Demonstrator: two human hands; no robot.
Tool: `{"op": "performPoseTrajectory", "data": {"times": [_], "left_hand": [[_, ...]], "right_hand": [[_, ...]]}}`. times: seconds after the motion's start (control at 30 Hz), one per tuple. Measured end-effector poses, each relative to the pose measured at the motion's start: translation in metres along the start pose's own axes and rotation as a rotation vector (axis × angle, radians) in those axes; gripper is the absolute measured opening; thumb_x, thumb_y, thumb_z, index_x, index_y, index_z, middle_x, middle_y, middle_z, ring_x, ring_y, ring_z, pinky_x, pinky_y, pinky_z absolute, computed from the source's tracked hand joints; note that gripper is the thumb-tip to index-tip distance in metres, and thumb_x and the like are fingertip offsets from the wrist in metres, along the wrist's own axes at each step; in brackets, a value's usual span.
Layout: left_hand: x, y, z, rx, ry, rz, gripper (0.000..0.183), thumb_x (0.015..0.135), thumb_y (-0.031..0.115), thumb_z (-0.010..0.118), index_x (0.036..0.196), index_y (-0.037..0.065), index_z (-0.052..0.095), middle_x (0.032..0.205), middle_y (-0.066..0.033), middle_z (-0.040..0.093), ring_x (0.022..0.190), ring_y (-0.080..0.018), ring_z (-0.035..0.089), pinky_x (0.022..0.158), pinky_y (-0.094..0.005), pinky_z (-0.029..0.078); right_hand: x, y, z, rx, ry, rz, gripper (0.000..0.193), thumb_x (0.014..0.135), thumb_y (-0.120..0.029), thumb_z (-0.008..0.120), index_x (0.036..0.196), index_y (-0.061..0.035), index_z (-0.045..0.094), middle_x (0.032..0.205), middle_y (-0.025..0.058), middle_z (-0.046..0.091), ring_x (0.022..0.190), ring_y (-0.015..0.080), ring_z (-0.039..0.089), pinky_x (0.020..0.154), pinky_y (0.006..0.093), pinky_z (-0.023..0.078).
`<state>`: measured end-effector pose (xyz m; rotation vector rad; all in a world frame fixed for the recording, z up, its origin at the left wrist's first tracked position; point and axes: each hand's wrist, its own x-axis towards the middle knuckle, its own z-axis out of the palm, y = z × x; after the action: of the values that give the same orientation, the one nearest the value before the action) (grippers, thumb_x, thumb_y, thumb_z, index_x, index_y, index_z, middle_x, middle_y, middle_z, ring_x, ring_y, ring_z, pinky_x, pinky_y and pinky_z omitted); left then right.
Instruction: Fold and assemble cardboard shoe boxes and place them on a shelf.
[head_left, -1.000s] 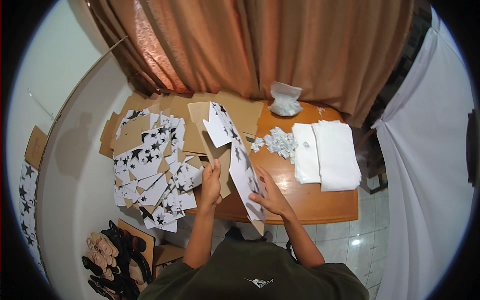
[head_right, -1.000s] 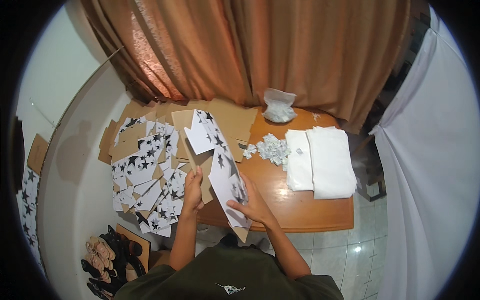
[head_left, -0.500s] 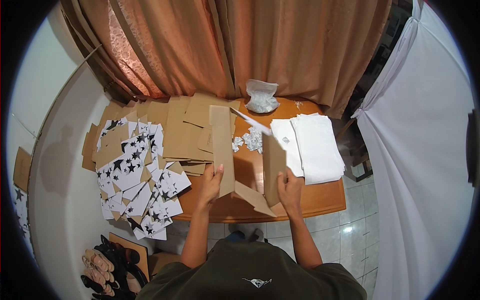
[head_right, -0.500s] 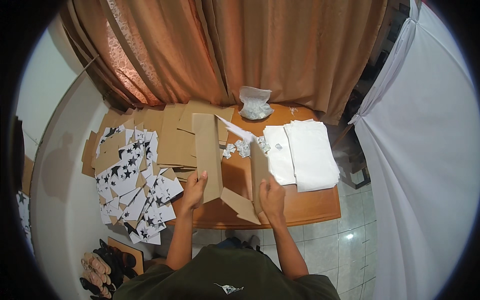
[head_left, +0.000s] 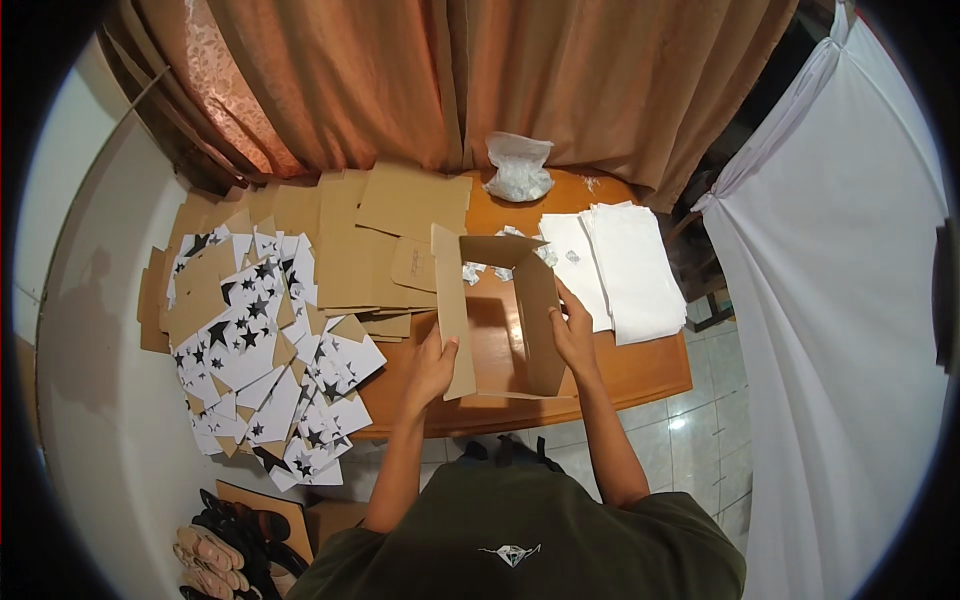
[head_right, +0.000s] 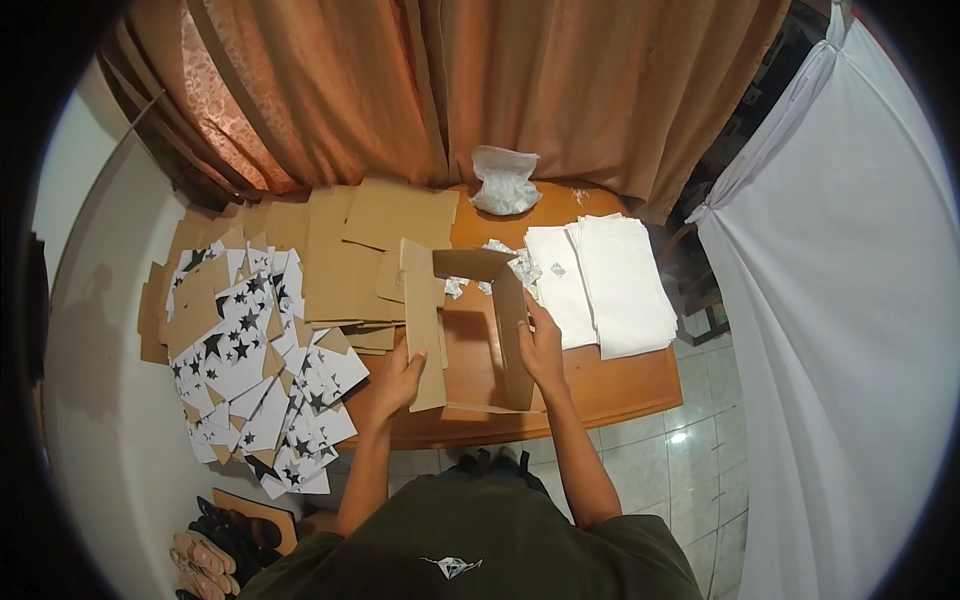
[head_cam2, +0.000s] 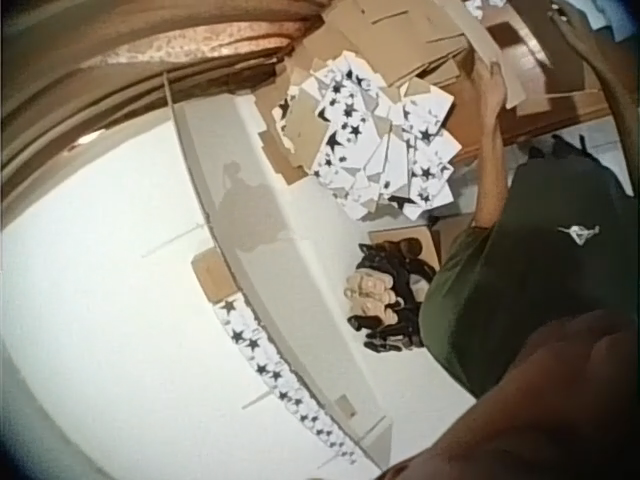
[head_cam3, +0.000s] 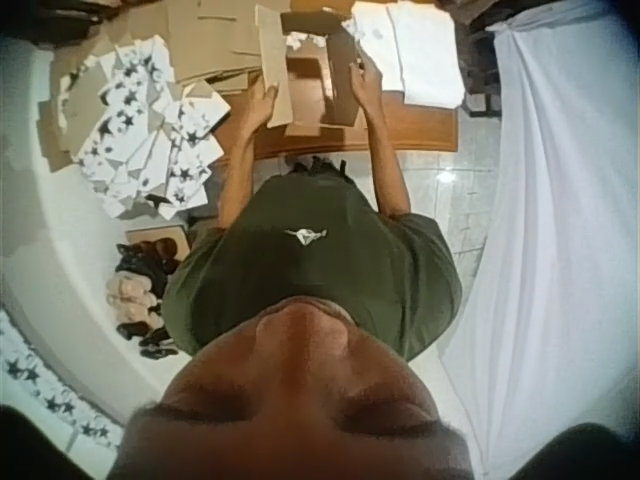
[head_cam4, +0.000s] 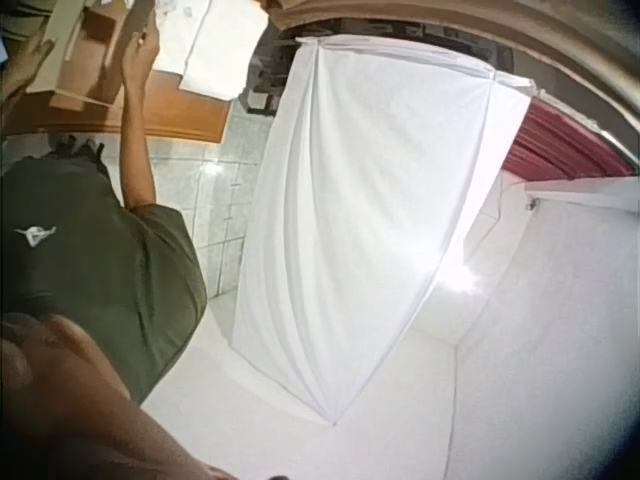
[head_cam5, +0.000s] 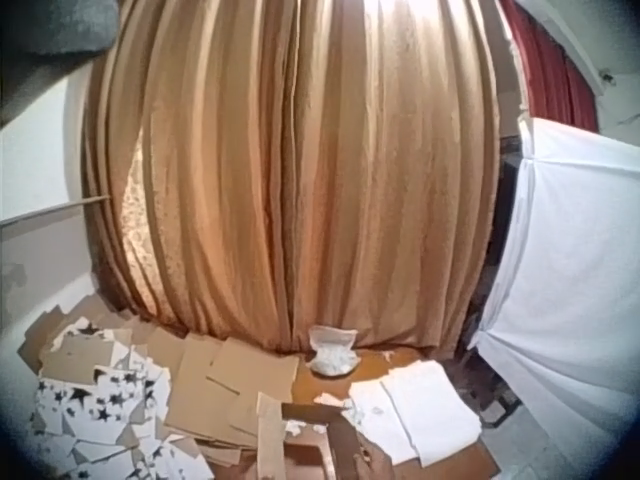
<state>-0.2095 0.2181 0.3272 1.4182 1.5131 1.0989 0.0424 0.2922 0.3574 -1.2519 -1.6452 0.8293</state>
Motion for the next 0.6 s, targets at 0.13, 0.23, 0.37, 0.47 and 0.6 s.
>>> {"op": "performPoseTrajectory", "data": {"times": [0.13,0.23,0.37,0.47,0.6], "left_hand": [[0.007,0.013,-0.001,0.025,0.002,0.04,0.051,0.102,0.016,0.047,0.15,0.001,0.039,0.135,-0.0309,0.058,0.127,-0.0479,0.054,0.106,-0.0475,0.044],[0.019,0.024,-0.014,0.063,-0.157,-0.035,0.053,0.102,0.014,0.048,0.152,-0.001,0.037,0.137,-0.0296,0.058,0.128,-0.0428,0.057,0.107,-0.0437,0.044],[0.027,0.004,-0.015,-0.161,-0.151,0.048,0.05,0.102,0.012,0.049,0.15,-0.001,0.04,0.137,-0.0231,0.06,0.125,-0.0338,0.06,0.104,-0.0397,0.046],[0.024,0.024,-0.024,-0.439,-0.189,-0.044,0.048,0.103,0.009,0.049,0.149,-0.001,0.042,0.138,-0.0163,0.059,0.123,-0.024,0.059,0.102,-0.0351,0.046],[0.025,0.036,-0.02,-0.651,-0.223,-0.276,0.048,0.103,0.008,0.05,0.15,-0.001,0.042,0.141,-0.0117,0.056,0.129,-0.0193,0.052,0.11,-0.0327,0.039]], "right_hand": [[0.002,0.023,0.009,-0.096,0.073,-0.015,0.055,0.093,0.002,0.049,0.149,-0.0001,0.047,0.139,0.0219,0.059,0.12,0.0295,0.062,0.103,0.037,0.047],[0.002,0.023,0.016,0.032,0.061,0.09,0.056,0.093,0.002,0.05,0.149,0.0002,0.047,0.137,0.0227,0.06,0.123,0.0319,0.06,0.107,0.0391,0.045],[0.005,0.004,0.001,0.109,0.064,0.11,0.058,0.092,0.004,0.053,0.149,-0.0018,0.047,0.137,0.0188,0.058,0.12,0.0279,0.06,0.105,0.0374,0.046],[0.011,-0.03,-0.025,0.243,-0.047,0.158,0.059,0.091,0.003,0.056,0.149,-0.0032,0.048,0.136,0.0173,0.058,0.119,0.0269,0.059,0.103,0.0365,0.047],[0.015,-0.048,-0.042,0.287,-0.092,0.183,0.059,0.09,0.001,0.057,0.148,-0.0011,0.049,0.134,0.0127,0.062,0.113,0.0182,0.06,0.097,0.0319,0.049]]}}
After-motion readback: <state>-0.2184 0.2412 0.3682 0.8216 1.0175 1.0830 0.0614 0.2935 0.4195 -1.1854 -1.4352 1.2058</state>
